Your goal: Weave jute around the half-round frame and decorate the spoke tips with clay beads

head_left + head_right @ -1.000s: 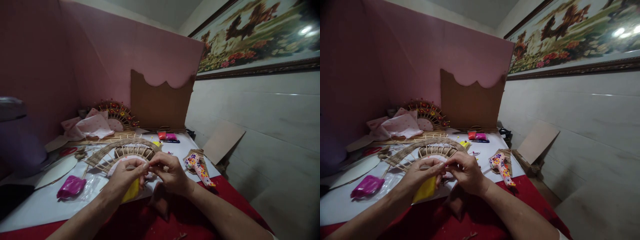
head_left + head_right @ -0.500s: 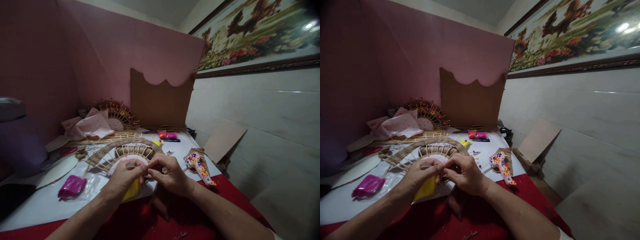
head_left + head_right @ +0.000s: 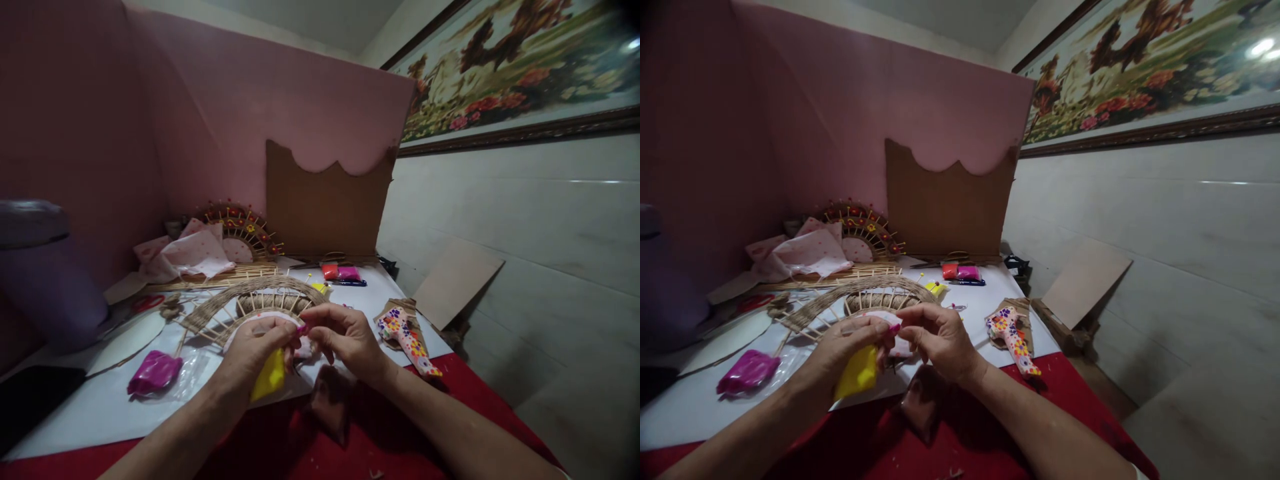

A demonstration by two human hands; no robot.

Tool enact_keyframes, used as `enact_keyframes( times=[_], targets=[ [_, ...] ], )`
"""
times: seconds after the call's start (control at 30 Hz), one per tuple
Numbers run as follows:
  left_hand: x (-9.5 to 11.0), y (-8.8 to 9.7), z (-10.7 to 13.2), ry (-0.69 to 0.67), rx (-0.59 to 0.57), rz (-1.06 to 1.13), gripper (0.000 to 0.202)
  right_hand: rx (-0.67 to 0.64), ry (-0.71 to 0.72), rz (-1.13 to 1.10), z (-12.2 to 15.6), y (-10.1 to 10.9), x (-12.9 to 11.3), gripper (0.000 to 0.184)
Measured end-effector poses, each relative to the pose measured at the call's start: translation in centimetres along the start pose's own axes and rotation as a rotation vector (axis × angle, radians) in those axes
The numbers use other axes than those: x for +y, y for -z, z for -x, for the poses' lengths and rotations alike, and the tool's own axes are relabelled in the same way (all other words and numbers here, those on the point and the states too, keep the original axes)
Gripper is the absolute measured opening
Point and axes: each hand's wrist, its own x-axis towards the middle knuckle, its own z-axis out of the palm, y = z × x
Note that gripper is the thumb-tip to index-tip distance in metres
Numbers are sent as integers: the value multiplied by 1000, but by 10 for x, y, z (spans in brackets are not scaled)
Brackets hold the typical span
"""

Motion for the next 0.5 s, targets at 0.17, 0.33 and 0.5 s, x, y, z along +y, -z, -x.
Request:
enact_keyframes(
  times=[0.17,0.33,0.5],
  targets=[
    [-1,0,-1,2,-28,-31,27,15,128,160,2,0,2,7],
    [-2,1,-2,-30,-56,-76,27,-17,248,385,5,0,1,7],
    [1,-1,1,-9,-3,-36,24,40,58,80,2,0,-2,12]
  ],
)
